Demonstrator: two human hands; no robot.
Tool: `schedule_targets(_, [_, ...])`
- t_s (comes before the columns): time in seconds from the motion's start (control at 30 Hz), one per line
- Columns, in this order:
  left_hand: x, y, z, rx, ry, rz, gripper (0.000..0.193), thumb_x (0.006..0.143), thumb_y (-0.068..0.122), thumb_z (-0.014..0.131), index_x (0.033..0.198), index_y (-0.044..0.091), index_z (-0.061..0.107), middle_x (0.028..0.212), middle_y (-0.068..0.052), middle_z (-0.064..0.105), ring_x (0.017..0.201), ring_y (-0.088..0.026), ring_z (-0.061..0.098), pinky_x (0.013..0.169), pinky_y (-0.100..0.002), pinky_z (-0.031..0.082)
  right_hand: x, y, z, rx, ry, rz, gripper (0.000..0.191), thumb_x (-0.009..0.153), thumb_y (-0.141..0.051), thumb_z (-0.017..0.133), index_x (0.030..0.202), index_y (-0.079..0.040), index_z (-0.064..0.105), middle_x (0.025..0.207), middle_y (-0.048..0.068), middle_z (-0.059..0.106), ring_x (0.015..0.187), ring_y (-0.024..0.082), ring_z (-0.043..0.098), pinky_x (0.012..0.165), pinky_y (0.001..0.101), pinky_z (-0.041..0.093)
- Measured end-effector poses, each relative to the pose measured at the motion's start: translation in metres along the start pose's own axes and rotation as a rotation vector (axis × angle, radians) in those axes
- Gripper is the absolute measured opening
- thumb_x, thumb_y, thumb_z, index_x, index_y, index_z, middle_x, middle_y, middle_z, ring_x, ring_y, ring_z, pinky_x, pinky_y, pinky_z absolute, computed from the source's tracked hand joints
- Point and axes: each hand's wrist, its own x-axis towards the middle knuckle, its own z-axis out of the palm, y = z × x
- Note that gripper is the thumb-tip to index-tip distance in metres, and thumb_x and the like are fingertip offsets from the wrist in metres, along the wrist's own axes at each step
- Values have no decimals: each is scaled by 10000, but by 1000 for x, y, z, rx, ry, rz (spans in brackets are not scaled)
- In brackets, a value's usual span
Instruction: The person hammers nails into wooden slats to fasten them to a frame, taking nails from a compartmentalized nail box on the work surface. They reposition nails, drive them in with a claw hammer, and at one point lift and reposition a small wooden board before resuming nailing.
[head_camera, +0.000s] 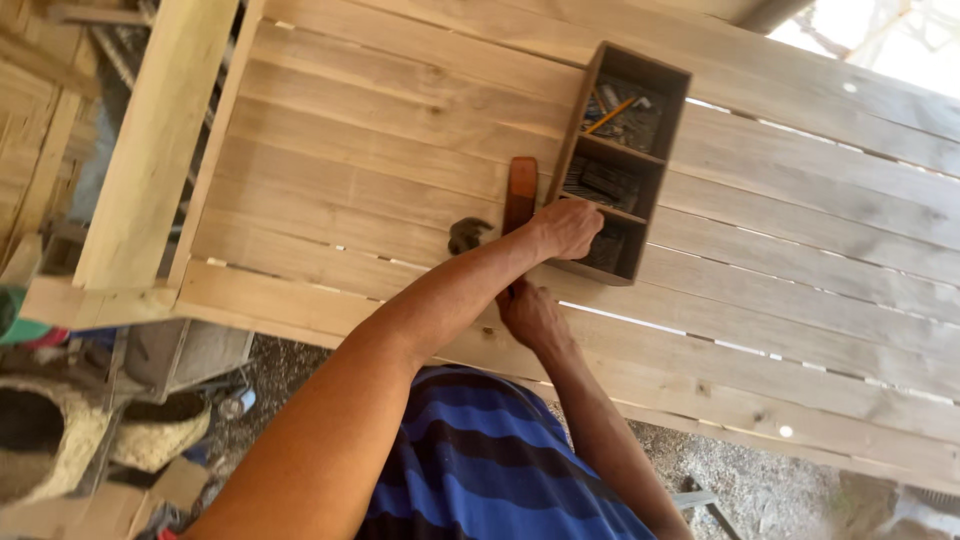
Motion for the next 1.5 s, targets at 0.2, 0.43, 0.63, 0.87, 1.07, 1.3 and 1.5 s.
schedule_targets(0.2, [-30,-30,-46,-548,464,-247,161,802,97,656,694,42,550,659,-128,584,594,-222,574,553,-431,498,23,-19,-3,78,76,-4,449,1011,-441,541,961,-32,719,803,330,667,775,538,643,707,617,499])
schedule_targets(0.43, [-129,-157,-110,-881,886,-530,37,1051,83,517,1019,87,500,764,-63,593,631,-125,638,497,-288,546,58,-82,-26,119,132,-21,544,1014,-506,560,806,-8,631,681,296,623,679,520,621,614,588,471])
schedule_targets(0.63, [-200,-260,-95,-788,1237,-876,72,1054,11,494,1042,71,533,859,-70,646,711,-154,623,640,-300,550,148,-127,-24,118,177,-117,553,995,-498,579,767,5,610,603,281,596,582,478,626,565,554,478])
schedule_targets(0.87, [-192,-364,-62,-496,1191,-1020,178,922,-55,578,1048,69,558,885,-103,667,821,-274,655,727,-403,533,279,-167,-3,102,281,-260,427,1046,-404,554,849,-25,564,629,294,618,582,505,619,493,572,454])
schedule_targets(1.07, [-159,-468,-61,4,1200,-1002,241,776,1,681,968,102,575,1027,-121,678,1042,-373,633,921,-521,471,318,-188,10,40,316,-222,366,1038,-366,559,873,-42,526,665,291,642,618,516,629,511,590,492])
schedule_targets(1.3, [-98,-566,-67,-220,1068,-1279,138,939,91,632,1074,84,608,1025,-123,699,999,-357,659,864,-519,482,317,-189,3,-20,209,-110,360,1031,-369,544,866,-51,506,643,276,643,607,508,630,514,594,472])
schedule_targets(1.5, [-97,-577,-59,-229,1101,-1379,112,927,196,650,1013,179,720,997,-98,735,952,-339,675,825,-477,519,329,-215,-10,13,156,-73,394,1004,-394,564,810,-50,573,598,218,615,541,432,615,516,525,469])
